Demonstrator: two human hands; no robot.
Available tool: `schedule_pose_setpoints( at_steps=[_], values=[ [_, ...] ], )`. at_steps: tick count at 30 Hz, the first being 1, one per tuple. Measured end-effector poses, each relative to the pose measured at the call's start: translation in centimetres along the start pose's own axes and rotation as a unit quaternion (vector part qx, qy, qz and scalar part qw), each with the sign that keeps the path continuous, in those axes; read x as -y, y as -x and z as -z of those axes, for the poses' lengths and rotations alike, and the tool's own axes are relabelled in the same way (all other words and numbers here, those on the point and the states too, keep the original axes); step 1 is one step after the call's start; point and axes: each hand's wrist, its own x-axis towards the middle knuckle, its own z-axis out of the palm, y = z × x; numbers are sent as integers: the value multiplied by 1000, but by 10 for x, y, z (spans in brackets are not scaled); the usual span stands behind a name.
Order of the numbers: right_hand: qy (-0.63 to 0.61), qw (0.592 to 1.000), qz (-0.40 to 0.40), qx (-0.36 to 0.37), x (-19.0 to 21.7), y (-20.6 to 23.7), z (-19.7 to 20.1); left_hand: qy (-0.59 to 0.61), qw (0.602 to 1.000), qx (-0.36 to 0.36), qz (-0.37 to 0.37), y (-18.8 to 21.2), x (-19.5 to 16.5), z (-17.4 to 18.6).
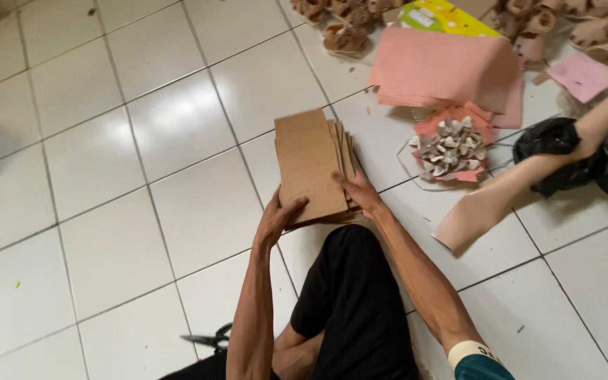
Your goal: The person sits cross-legged on the workshop floor and cuts small pieces from pink foam sheets with scissors, trims edges of cut pieces by hand, stretches and shapes a long strip of tan foam material, and gathers cut scraps into a pile next to cardboard sheets.
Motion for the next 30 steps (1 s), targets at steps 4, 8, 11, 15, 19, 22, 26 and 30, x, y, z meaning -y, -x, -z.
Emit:
schedule_pose_setpoints(
  at_steps=[4,8,11,15,19,22,26,30],
  values=[
    [102,985,141,8,26,21,-41,-25,992,21,-123,26,-22,35],
    [133,967,194,97,27,27,-90,-88,972,-60,-207,44,-28,84],
    [124,967,175,139,14,22,-122,-150,967,-82,-188,61,-5,111],
    [31,969,177,171,-25,35,-160,-42,967,-97,-230,70,39,124],
    [105,951,242,164,-50,37,-165,-7,972,-79,-223,78,68,121],
    [169,950,196,176,-57,26,-155,-10,963,-79,-256,91,76,114],
    [191,953,139,189,-68,21,-150,-104,933,-149,-309,100,69,115],
    [93,965,118,214,-76,33,-149,-109,943,-165,-269,120,71,111]
  ],
)
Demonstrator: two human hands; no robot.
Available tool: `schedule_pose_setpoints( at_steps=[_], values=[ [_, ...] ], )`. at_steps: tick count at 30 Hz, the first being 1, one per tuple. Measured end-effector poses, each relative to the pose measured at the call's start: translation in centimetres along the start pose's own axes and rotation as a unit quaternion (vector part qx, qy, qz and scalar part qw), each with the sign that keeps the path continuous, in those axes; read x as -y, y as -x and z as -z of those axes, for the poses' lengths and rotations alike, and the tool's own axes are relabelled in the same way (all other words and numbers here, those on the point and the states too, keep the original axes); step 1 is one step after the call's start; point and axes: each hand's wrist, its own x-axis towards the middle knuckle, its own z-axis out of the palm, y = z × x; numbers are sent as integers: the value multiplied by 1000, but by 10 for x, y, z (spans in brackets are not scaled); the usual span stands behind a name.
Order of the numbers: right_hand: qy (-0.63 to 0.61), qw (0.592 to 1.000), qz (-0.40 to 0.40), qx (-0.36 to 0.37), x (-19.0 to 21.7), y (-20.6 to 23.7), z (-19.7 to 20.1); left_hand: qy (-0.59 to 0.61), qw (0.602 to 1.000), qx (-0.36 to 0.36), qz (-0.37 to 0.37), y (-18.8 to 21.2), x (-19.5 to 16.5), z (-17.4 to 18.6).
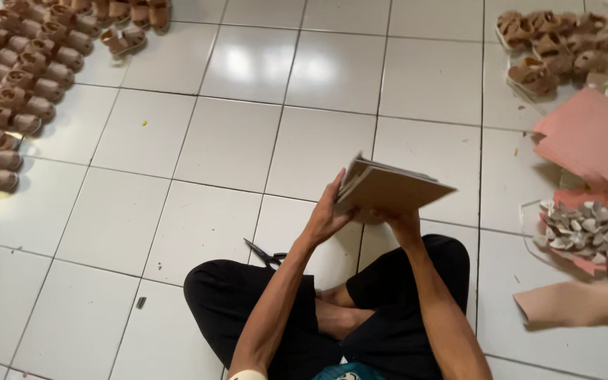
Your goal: The person sits cross-legged on the workshop floor and cuts small pieces from pink foam sheets with scissors, trims edges of cut pieces by hand, stretches and shapes a long strip of tan foam material, and gathers cut scraps into a pile next to cardboard sheets.
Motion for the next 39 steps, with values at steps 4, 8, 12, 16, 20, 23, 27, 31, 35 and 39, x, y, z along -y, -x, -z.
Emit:
schedule_pose_setpoints(
  at_steps=[4,8,12,16,20,23,27,31,35,39],
  values=[
    [-61,996,-1,63,0,15,-21,36,999,-28,-13,38,3,6],
    [119,992,-37,30,24,25,-31,1,1000,-24,6,56,16,15],
    [-47,998,18,26,38,43,-24,-24,999,-31,15,88,31,17],
    [-169,984,-4,-51,33,45,-9,16,987,-86,132,102,45,15],
    [-251,961,-16,-118,51,31,36,36,981,-79,171,101,49,3],
    [-201,957,30,-205,89,16,99,13,981,-47,186,99,47,-8],
    [96,966,39,-237,150,-4,193,7,983,-16,184,98,46,-18],
    [157,958,-108,-213,168,8,267,-14,982,-3,191,96,44,-20],
    [154,949,-200,-189,136,22,311,-15,978,-17,209,98,44,-21],
    [323,894,-167,-261,92,32,312,-46,970,-10,237,97,43,-24]
  ],
)
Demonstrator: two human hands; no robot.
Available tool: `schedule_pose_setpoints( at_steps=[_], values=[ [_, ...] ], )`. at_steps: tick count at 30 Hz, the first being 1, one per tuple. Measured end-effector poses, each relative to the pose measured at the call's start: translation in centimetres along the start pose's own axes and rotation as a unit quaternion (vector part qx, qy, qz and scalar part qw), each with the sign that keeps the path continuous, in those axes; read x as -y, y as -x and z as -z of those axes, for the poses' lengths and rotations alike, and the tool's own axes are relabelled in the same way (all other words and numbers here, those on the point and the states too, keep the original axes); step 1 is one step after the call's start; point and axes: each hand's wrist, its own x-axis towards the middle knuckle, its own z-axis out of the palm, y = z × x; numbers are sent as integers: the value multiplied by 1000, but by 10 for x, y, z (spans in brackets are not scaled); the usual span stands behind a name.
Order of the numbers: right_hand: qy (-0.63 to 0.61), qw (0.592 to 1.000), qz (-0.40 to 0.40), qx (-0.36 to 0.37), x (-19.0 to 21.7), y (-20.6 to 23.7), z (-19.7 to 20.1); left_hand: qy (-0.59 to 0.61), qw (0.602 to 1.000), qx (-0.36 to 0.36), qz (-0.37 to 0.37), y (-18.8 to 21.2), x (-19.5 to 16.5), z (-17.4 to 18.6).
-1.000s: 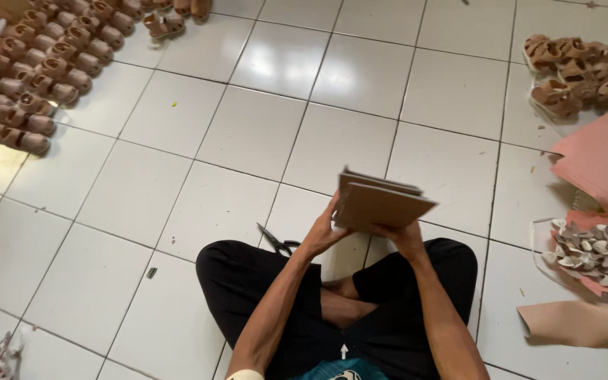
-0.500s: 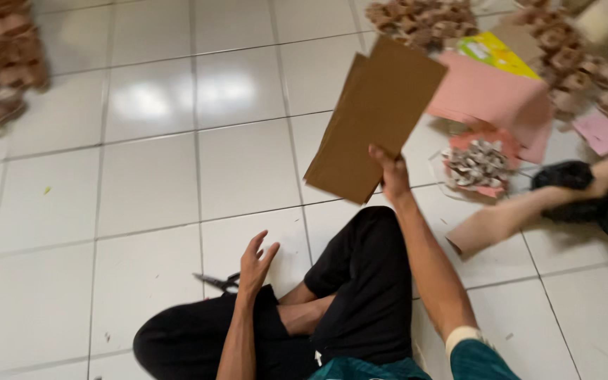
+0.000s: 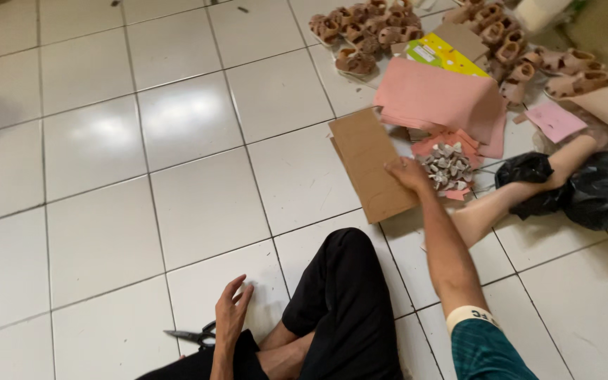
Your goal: The person sits cross-legged on the workshop floor and cuts small pieces from pink foam sheets with scissors, trims edges of cut pieces by hand, stretches and shapes a long strip of tan foam material, and gathers cut scraps into a pile next to cardboard sheets.
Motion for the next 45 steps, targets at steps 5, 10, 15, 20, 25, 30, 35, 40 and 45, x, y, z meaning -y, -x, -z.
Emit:
schedule_pose_setpoints(
  at_steps=[5,10,15,20,25,30,35,40,45],
  values=[
    [142,979,36,-139,-19,17,-23,1,1000,1,31,4,-3,-1],
    [142,969,87,-183,-35,26,-20,-42,998,0,47,0,2,-5],
    [129,953,161,-223,-43,44,-29,-279,945,-165,47,-1,26,44],
    [150,941,182,-242,-20,101,-46,-536,754,-30,379,-10,49,129],
    [8,968,185,-171,48,161,-82,-424,820,-7,383,-24,50,130],
    [-8,939,317,-131,106,227,-140,-373,891,-160,202,-18,38,99],
    [45,956,269,105,130,297,-229,-346,928,-118,71,-18,21,77],
    [-4,911,373,176,128,315,-237,-140,975,-117,-123,4,-14,41],
    [-31,928,360,88,166,332,-190,48,984,-42,-166,18,-126,10]
  ],
)
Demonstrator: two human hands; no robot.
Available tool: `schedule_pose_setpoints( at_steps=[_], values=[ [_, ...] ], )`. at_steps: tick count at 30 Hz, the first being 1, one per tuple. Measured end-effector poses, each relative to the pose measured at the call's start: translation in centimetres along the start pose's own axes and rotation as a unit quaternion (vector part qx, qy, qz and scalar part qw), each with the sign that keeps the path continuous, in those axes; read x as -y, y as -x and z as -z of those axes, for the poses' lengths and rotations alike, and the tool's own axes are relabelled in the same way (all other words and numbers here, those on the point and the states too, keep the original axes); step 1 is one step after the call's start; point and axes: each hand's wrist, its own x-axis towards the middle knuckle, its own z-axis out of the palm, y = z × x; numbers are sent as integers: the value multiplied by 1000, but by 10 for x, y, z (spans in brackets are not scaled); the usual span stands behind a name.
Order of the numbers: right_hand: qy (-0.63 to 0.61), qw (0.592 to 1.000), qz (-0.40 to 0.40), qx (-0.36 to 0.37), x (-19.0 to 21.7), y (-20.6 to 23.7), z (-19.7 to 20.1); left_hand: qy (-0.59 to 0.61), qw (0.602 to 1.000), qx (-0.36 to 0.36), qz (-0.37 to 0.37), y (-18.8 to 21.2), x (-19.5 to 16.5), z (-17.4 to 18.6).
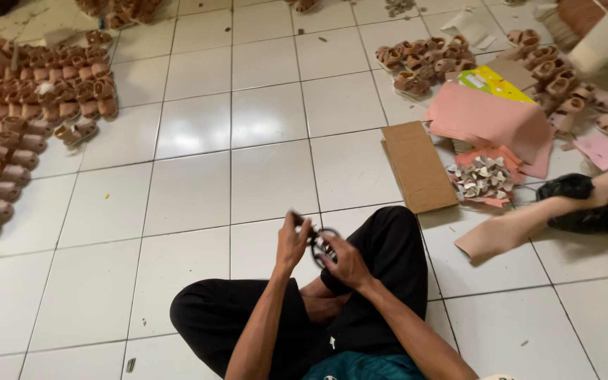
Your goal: The person sits cross-legged on the workshop floor and cuts small pieces from pink foam sheets with scissors, trims edges of cut pieces by hand, stretches and shapes a long strip of tan foam material, and gathers cut scraps into a pile next to cardboard sheets.
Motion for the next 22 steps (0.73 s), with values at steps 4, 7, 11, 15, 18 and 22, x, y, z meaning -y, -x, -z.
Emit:
schedule_pose_setpoints(
  at_steps=[4,7,11,15,18,22],
  values=[
    [127,979,85,-134,45,-17,93,190,974,119,-20,-20,-111,-24],
    [248,963,45,-93,63,-26,175,272,943,191,-34,-24,-179,-36],
    [200,977,59,-33,43,-40,266,97,939,265,-197,-31,-245,-49],
    [257,966,-26,-13,-47,-1,299,-185,864,260,-388,-32,-248,-32],
    [205,946,-251,13,-124,67,244,-334,854,340,-207,-53,-215,-36],
    [301,901,-313,-3,-160,184,217,-383,829,375,-160,-107,-127,-74]
  ],
)
